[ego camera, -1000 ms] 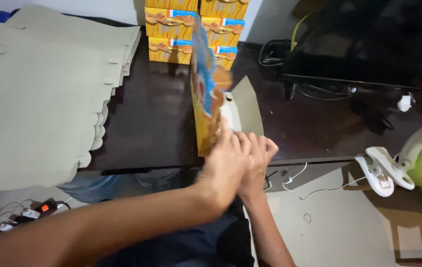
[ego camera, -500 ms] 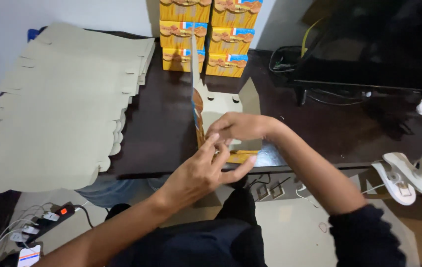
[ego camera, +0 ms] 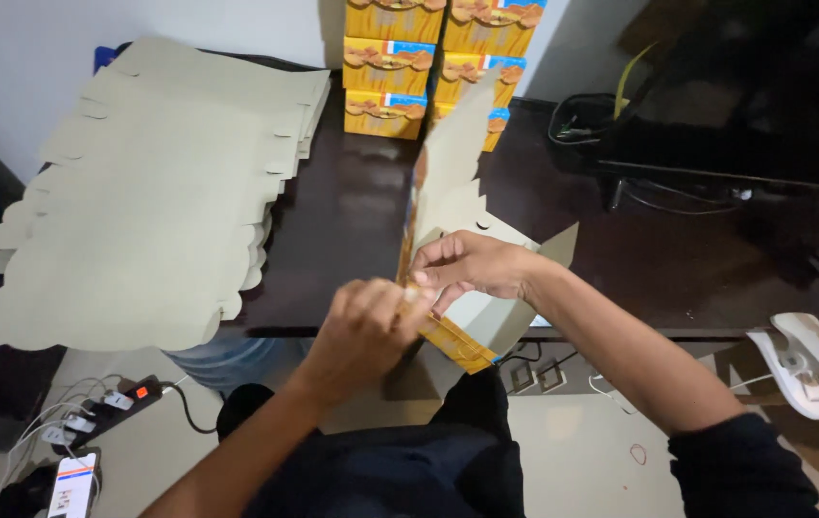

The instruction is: Folding a flat cardboard cutout into a finished box

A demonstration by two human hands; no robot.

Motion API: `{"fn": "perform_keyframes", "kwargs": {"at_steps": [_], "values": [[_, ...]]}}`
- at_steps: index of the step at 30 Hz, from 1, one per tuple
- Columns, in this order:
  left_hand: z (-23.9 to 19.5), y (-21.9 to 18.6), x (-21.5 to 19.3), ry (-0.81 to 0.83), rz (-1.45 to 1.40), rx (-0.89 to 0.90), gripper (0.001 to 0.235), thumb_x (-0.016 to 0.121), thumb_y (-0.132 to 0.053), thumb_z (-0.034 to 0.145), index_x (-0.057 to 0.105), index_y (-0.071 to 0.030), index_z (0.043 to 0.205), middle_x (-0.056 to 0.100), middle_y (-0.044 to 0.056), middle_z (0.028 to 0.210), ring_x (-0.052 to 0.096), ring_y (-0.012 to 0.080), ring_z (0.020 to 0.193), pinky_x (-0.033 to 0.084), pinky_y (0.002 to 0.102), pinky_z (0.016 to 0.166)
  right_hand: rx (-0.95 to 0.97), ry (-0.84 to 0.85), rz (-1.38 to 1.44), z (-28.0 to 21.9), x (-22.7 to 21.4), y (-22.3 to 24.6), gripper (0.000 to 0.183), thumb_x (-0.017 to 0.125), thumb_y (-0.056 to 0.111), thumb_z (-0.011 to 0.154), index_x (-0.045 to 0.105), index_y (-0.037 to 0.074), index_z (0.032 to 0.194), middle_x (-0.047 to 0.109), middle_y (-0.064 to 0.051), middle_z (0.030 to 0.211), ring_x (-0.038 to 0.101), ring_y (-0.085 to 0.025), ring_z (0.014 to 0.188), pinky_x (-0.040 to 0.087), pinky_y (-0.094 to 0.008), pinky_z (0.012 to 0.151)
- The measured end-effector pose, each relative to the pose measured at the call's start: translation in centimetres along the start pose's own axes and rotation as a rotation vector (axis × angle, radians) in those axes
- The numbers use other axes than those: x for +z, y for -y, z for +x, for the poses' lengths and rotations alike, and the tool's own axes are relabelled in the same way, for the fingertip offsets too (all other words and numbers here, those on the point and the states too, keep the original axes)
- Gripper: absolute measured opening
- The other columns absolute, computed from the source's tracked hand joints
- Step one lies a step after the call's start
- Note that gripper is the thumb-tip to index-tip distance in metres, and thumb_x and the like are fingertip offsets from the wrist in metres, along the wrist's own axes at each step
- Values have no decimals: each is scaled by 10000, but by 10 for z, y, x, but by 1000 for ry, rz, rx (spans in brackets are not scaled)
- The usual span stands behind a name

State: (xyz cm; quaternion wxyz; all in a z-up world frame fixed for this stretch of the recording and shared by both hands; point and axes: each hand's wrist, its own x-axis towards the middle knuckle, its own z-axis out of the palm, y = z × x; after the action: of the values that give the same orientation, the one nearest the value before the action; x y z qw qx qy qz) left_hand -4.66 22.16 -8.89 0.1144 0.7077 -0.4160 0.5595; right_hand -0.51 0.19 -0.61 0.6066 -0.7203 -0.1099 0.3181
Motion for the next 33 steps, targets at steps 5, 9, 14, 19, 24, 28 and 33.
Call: {"fn": "perform_keyframes", "kwargs": {"at_steps": [5,9,14,19,24,28,33], "values": [[7,0,1,84,-273,-661,286,625,-278,1028,513,-106,1227,552,58,1034,717,273,829,593,377,694,-33,-159,107,-6,16,21,203,771,156,910,726,-29,982,736,-135,849,770,-203,770,681,-387,717],[34,17,-2,58,-403,-788,275,710,-71,894,545,-155,1097,562,19,931,701,283,807,576,409,707,-131,-259,201,10,21,15,159,767,106,904,702,-29,956,722,-126,849,780,-249,811,677,-416,767],[49,43,7,63,-662,-1037,70,604,-169,932,604,-177,1001,619,-4,905,712,213,802,595,349,686,-133,-386,214,35,12,12,121,714,106,941,698,-11,972,725,-105,822,770,-208,757,683,-366,768],[59,54,18,342,-406,-1026,320,734,-387,896,582,-105,904,550,68,969,707,388,759,593,537,663,-72,-411,217,62,10,-2,123,628,106,974,697,5,970,683,-90,777,746,-180,725,683,-324,717],[66,68,17,541,-411,-1072,287,688,-354,971,616,-83,906,565,96,979,724,407,822,606,515,688,-40,-438,254,72,9,-2,111,630,84,956,696,16,898,653,-71,714,733,-170,660,680,-323,662],[64,77,8,617,-470,-1088,287,688,-417,964,654,-137,912,642,74,885,747,355,829,606,476,655,-48,-445,254,77,8,-7,108,628,57,906,662,29,807,582,-90,618,718,-186,602,655,-266,585],[80,76,-6,692,-476,-1115,208,589,-290,946,623,-92,891,641,147,895,723,435,833,610,517,647,-40,-487,250,75,11,-3,117,609,51,900,659,-14,816,597,-139,628,702,-202,603,680,-353,660]]}}
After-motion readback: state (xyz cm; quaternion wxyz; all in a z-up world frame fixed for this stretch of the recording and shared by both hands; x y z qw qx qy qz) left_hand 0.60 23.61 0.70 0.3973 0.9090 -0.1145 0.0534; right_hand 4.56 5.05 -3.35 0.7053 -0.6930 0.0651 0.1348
